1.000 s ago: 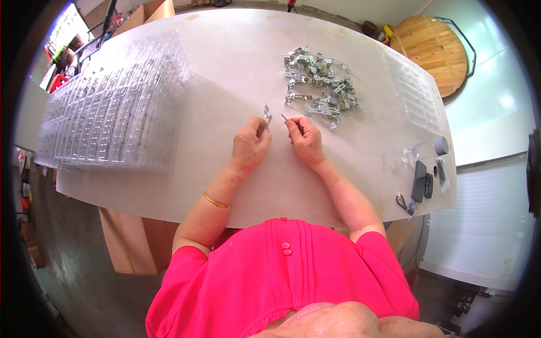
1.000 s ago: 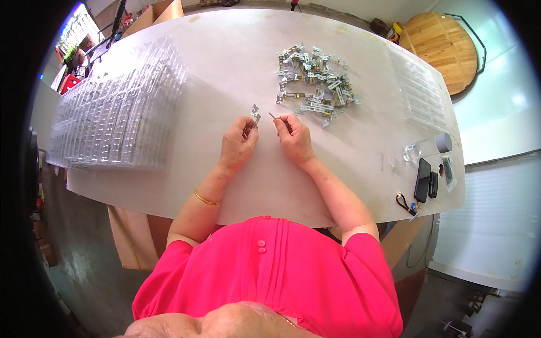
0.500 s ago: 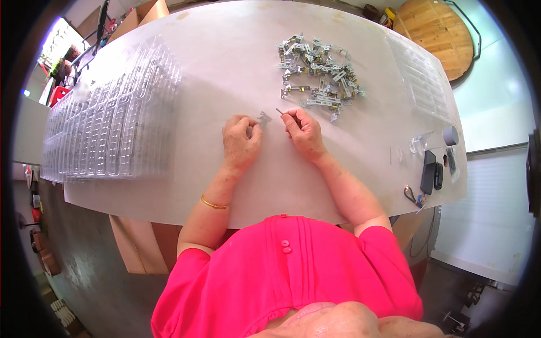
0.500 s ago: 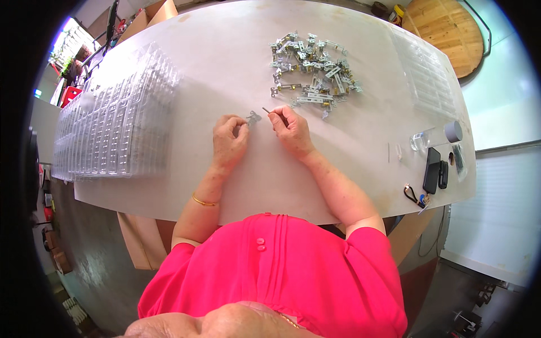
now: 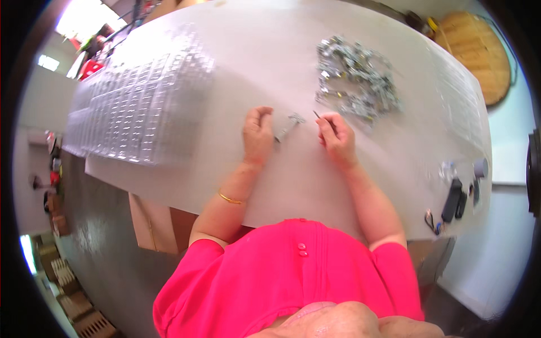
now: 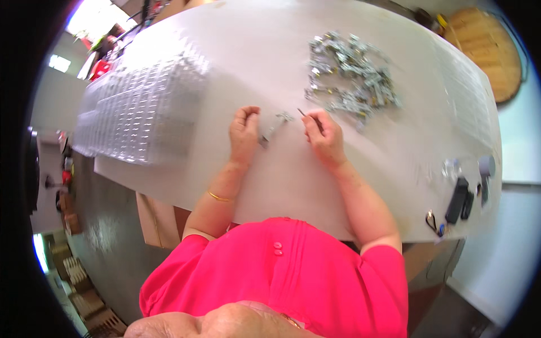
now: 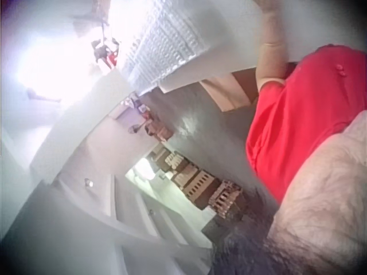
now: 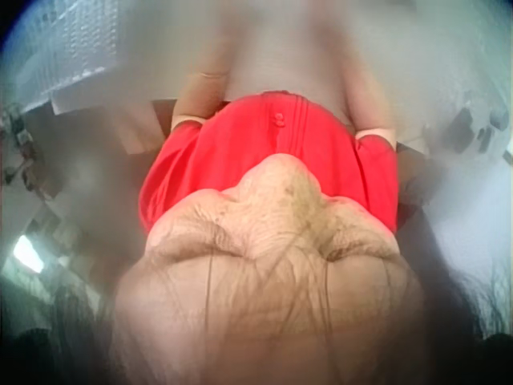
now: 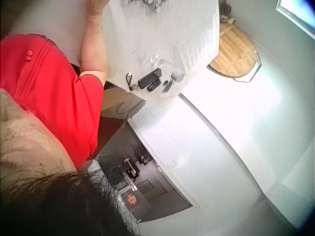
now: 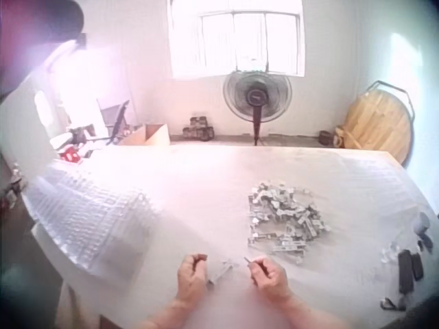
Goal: The person picks up a metal bracket and a pin by hand, inserts the pin into the bracket, and places the assembled unit into a plastic tray, repeating the process for multiple units.
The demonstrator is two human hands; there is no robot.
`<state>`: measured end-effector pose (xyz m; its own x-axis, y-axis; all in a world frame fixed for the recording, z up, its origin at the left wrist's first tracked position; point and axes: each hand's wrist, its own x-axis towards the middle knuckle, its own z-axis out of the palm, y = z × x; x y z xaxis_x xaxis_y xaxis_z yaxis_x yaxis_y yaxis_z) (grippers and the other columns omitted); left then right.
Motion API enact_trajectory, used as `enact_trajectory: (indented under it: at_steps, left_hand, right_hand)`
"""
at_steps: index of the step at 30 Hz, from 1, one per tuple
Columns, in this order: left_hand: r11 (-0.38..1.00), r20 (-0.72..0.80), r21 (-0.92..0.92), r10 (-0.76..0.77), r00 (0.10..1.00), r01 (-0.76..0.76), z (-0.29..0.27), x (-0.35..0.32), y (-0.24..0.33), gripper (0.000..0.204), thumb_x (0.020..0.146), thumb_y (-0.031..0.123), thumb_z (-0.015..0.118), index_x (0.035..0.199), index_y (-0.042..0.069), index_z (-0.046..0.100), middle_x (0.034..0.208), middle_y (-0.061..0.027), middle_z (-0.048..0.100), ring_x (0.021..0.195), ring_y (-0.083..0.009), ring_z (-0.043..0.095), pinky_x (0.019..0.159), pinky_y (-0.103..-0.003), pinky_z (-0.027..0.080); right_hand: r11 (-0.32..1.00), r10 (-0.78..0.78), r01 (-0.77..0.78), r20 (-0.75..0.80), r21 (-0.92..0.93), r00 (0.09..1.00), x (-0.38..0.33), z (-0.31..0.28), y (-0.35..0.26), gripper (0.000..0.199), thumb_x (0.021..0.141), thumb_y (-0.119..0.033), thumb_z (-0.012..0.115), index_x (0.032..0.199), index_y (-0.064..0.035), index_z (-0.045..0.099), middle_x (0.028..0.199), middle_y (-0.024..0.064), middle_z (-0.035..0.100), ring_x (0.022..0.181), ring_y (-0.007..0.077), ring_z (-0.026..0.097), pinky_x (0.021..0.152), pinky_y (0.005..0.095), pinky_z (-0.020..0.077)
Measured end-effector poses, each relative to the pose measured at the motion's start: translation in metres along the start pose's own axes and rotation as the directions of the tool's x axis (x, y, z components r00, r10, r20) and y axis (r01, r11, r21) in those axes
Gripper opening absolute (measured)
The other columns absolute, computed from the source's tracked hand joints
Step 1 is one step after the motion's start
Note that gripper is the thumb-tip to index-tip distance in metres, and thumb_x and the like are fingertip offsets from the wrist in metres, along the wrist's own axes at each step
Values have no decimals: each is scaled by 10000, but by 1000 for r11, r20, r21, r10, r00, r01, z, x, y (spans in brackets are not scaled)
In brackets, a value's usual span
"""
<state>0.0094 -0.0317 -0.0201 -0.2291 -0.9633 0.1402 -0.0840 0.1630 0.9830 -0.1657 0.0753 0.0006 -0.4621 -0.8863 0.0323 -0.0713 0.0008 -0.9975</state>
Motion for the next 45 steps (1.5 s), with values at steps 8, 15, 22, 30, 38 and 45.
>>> enact_trajectory:
  at_steps: [8,15,22,30,38,45]
  left_hand:
    - [835,95,423,345,934,-352,7,-19,17,203,863,159,687,987,13,619,929,-152,625,886,-292,610,811,-397,481]
    - [796,200,442,362,910,-414,10,-27,26,257,781,161,720,967,31,597,955,-143,590,934,-345,561,851,-437,422]
    - [783,225,443,374,900,-436,8,-26,20,195,800,108,686,962,42,601,954,-136,590,924,-333,559,845,-432,422]
    - [853,134,369,343,930,-368,3,-29,25,150,822,72,674,950,28,607,897,-120,607,866,-309,583,799,-416,445]
    - [729,-25,404,613,790,-553,-75,-32,135,163,792,4,723,930,15,637,842,-105,615,737,-254,592,695,-367,473]
    - [676,-298,665,628,719,-316,-220,23,176,123,871,90,700,947,3,659,855,-107,673,736,-186,645,666,-332,517]
  right_hand:
    - [996,11,-14,36,90,999,-7,-1,7,108,978,-179,621,946,-76,604,679,-42,539,571,38,482,509,200,395]
    - [996,13,-18,53,90,998,-5,-4,6,104,987,-176,606,936,-89,582,675,-49,518,559,25,456,492,191,378]
    - [996,-18,14,47,84,999,-2,-4,8,114,989,-173,604,922,-85,576,666,-41,529,534,34,455,482,186,365]
    - [990,28,-33,41,137,999,-7,-3,4,123,993,-192,596,928,-90,575,677,-38,526,560,36,460,498,192,374]
    - [992,-29,24,39,128,999,-4,0,4,129,1002,-200,586,934,-91,569,672,-42,498,564,36,443,498,192,370]
    - [992,-16,8,58,122,998,-1,-4,9,114,1009,-198,564,952,-100,562,679,-47,498,568,36,445,509,192,373]
